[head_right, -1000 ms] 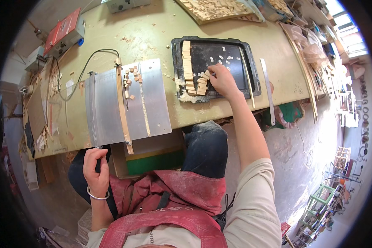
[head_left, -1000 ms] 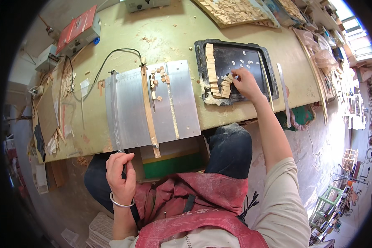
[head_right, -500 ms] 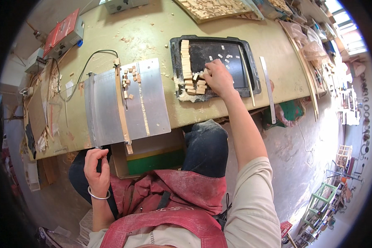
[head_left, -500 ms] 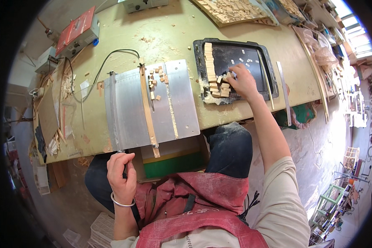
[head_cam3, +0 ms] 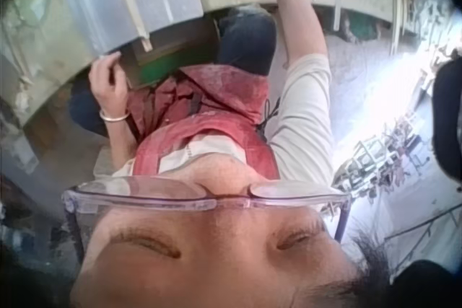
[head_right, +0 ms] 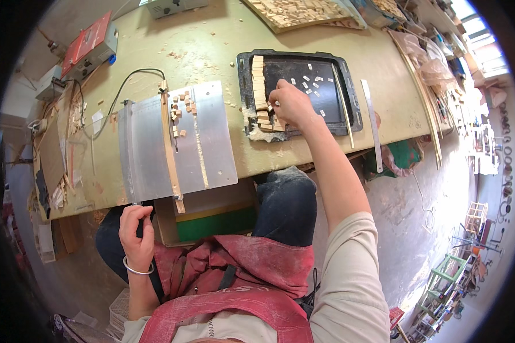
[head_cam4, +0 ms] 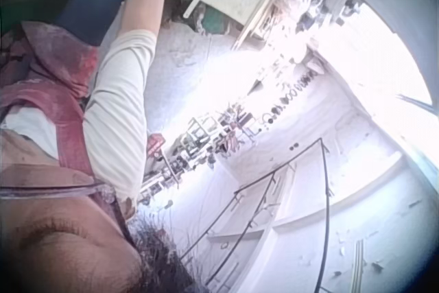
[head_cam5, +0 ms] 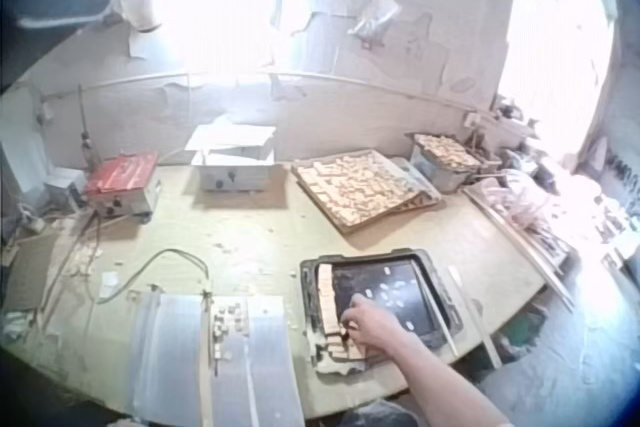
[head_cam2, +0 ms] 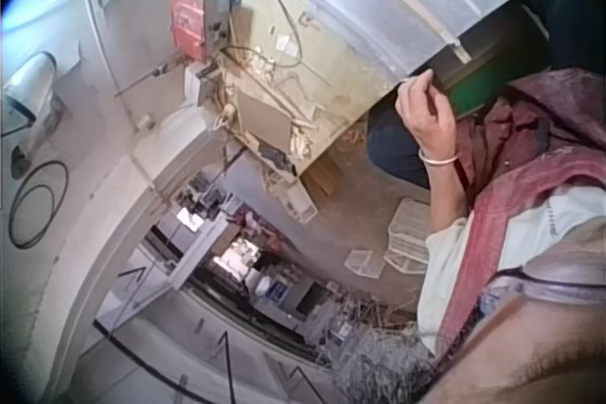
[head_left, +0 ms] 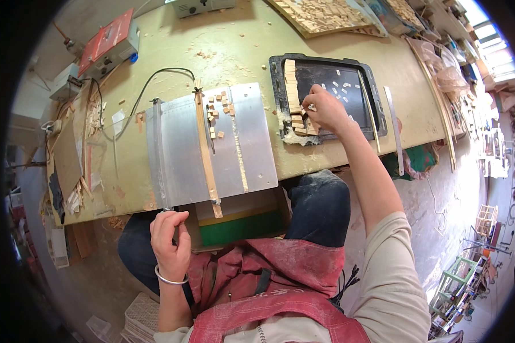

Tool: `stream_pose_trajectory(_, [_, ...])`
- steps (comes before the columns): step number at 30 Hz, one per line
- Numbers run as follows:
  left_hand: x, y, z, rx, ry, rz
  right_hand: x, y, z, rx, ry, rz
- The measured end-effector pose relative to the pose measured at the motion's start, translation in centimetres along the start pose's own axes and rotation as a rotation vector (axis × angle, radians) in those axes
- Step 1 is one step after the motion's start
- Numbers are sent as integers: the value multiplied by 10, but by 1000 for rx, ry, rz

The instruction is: The person operates a table saw to cut small wooden pieces. They feed each piece through the blade one at a time, then place the cut pieces into a black tray on the table.

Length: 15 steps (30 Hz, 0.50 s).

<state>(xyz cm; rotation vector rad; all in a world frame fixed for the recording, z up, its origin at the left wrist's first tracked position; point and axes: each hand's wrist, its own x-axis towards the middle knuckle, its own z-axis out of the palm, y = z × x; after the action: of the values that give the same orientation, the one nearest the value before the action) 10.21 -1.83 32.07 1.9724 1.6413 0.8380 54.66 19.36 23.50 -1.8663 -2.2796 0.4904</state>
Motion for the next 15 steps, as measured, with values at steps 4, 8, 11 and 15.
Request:
stream_pose_trajectory(4, [0, 0, 0, -1, -8, -12, -3, 7, -9, -6, 37, 8])
stream_pose_trajectory(8, [1, 0, 2, -2, -19, -2, -2, 17, -17, -30, 176, 235])
stream_pose_trajectory(11, [2, 2, 4, -3, -27, 6, -1, 47, -5, 29, 118, 301])
stream_pose_trajectory(15, [1, 0, 3, 12, -23, 9, -7, 61, 7, 182, 121, 195])
